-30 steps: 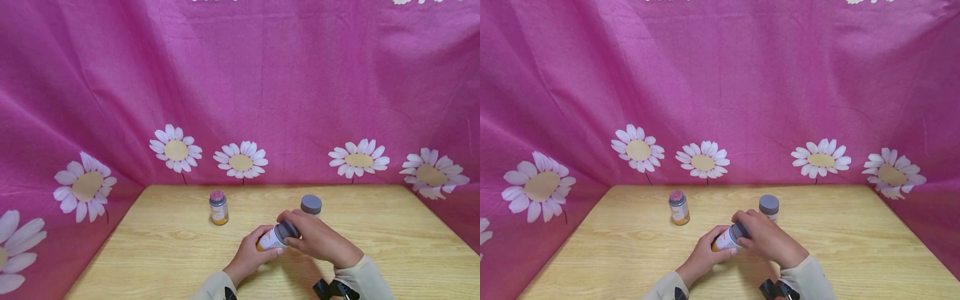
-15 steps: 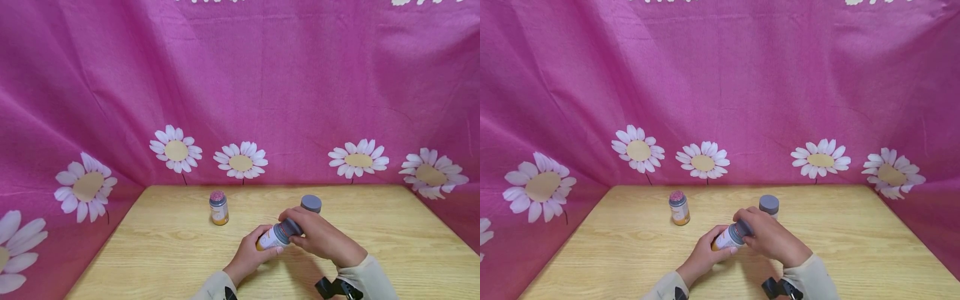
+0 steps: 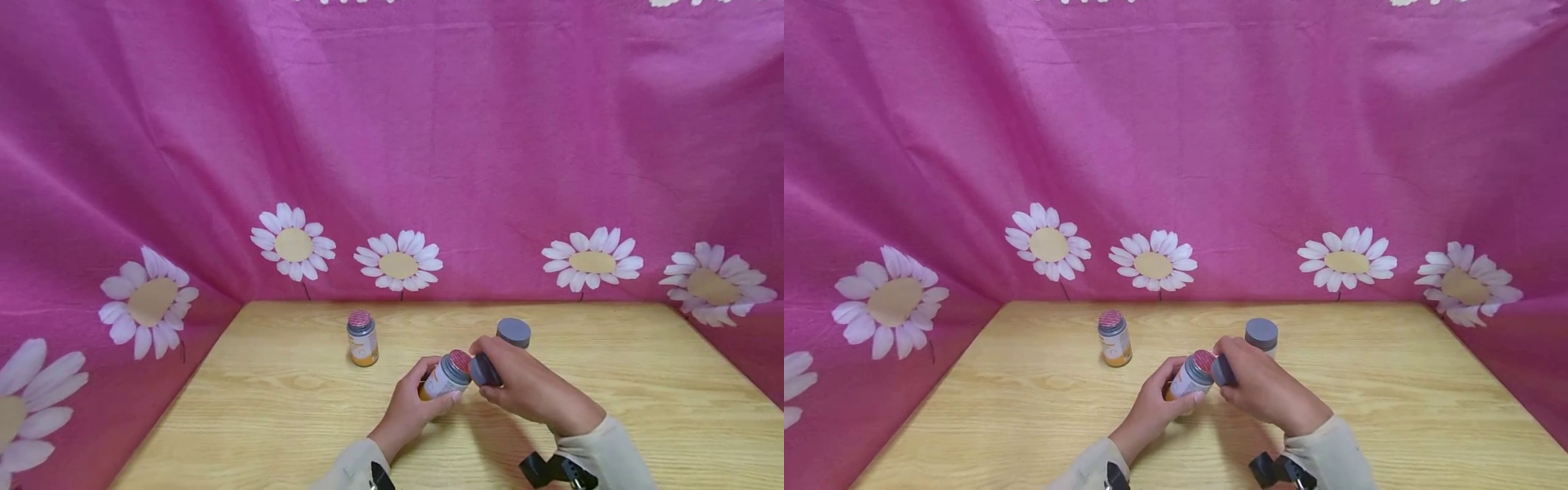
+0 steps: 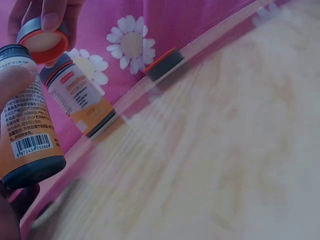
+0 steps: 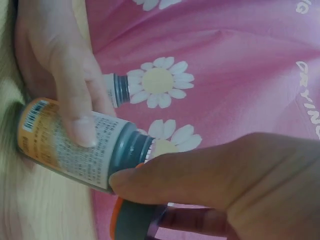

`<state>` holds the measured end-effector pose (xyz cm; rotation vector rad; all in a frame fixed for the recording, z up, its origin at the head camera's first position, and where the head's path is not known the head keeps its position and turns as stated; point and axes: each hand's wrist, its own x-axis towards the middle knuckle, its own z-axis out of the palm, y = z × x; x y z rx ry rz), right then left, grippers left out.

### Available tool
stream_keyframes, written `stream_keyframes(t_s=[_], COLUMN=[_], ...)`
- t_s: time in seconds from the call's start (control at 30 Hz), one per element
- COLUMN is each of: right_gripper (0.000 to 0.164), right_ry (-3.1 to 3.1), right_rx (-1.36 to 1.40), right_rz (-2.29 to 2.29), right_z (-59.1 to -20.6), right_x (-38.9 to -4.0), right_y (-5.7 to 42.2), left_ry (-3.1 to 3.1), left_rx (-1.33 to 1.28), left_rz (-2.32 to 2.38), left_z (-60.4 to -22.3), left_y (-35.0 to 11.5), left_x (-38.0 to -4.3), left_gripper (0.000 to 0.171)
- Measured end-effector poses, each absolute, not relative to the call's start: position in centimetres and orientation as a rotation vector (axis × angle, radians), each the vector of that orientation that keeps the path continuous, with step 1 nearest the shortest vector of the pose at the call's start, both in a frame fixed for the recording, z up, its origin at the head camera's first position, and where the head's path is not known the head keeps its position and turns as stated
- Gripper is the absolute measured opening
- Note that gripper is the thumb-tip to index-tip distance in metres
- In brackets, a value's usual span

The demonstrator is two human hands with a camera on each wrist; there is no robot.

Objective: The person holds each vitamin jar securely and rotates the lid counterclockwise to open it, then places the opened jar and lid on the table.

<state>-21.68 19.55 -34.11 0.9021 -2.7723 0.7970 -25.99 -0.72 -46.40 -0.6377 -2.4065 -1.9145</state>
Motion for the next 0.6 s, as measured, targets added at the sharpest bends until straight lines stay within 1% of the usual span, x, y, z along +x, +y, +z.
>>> stream_keyframes(t_s=[0.2, 0.33, 0.6], right_gripper=[0.044, 0.046, 0.044], right_ry=[-2.869, -2.91, -2.821], right_rx=[0.774, 0.741, 0.898], right_rz=[0.776, 0.773, 0.686], right_z=[-34.7, -35.5, -36.9], right_x=[-21.5, -21.4, -21.7], right_y=[19.9, 20.2, 21.1], left_ry=[-2.373, -2.357, -2.349], left_rx=[-0.61, -0.6, -0.566], left_rz=[-1.919, -1.902, -1.878], left_z=[-46.8, -46.9, -46.6], left_y=[-0.4, -0.6, -0.9], left_x=[-27.3, -28.4, -29.9], left_gripper=[0.05, 0.05, 0.051])
